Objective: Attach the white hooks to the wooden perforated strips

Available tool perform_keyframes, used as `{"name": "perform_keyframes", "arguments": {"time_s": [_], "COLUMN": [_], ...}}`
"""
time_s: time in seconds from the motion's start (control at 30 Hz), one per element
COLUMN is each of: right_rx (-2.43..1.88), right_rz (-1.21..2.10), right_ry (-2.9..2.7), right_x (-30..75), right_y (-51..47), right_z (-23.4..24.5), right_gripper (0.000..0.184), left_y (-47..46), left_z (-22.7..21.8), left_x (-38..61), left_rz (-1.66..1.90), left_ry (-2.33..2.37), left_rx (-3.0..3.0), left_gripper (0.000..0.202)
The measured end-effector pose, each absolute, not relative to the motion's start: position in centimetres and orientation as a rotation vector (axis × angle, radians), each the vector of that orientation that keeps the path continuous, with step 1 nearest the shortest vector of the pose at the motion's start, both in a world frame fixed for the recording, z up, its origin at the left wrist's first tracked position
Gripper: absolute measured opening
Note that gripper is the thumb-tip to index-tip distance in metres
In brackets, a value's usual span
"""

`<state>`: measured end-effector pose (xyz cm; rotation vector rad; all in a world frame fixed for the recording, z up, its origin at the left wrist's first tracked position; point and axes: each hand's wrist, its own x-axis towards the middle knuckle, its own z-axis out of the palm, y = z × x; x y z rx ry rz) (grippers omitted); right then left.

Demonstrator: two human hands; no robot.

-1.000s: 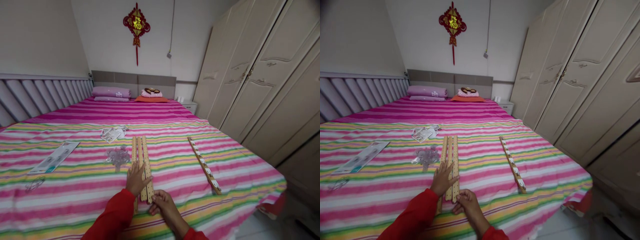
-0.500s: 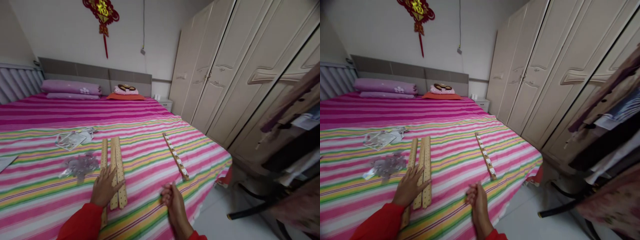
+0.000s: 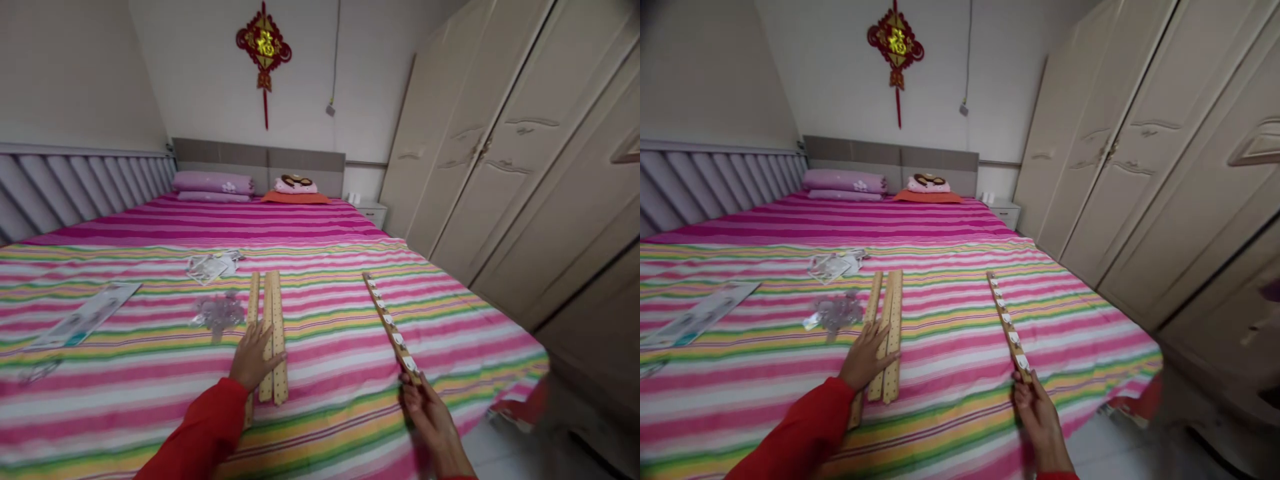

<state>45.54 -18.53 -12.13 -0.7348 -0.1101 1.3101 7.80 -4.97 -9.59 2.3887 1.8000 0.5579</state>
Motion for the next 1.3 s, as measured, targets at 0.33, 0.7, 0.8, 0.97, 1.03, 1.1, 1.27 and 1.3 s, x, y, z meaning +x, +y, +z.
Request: {"name": "perform_keyframes", "arguments": {"time_s": [0.33,0.7,0.8,0.97,1.03,1.1,1.27,1.3], "right_rx": [-0.759,-0.648,-0.643,-0.656,-0.655,-0.662,-0.727,-0.739], "right_rz": [1.356,1.519,1.590,1.626,1.634,1.641,1.632,1.633], "right_ry": [-0.058,-0.451,-0.544,-0.641,-0.679,-0.713,-0.719,-0.717], "right_x": [41.5,29.2,25.4,19.8,18.2,17.1,15.7,15.6], "right_y": [-19.0,-15.1,-13.3,-10.7,-10.1,-9.7,-9.2,-9.1], "right_z": [-10.6,-5.6,-4.7,-5.0,-5.3,-5.6,-5.9,-5.8], "right_gripper": [0.017,0.025,0.029,0.033,0.035,0.040,0.055,0.058], "left_y": [-5.7,-6.6,-8.0,-9.0,-8.4,-7.5,-5.1,-4.7], "left_z": [-9.2,-7.3,-6.0,-4.3,-4.0,-4.1,-4.6,-4.6], "left_x": [7.9,7.5,8.3,9.6,9.3,8.5,5.9,5.5], "left_rz": [0.598,1.103,1.261,1.307,1.366,1.419,1.405,1.420], "left_ry": [1.758,1.548,1.417,1.319,1.330,1.380,1.509,1.515], "left_rx": [2.296,1.854,1.612,1.396,1.407,1.418,1.365,1.370], "left_gripper": [0.081,0.057,0.059,0.073,0.065,0.053,0.044,0.043]}}
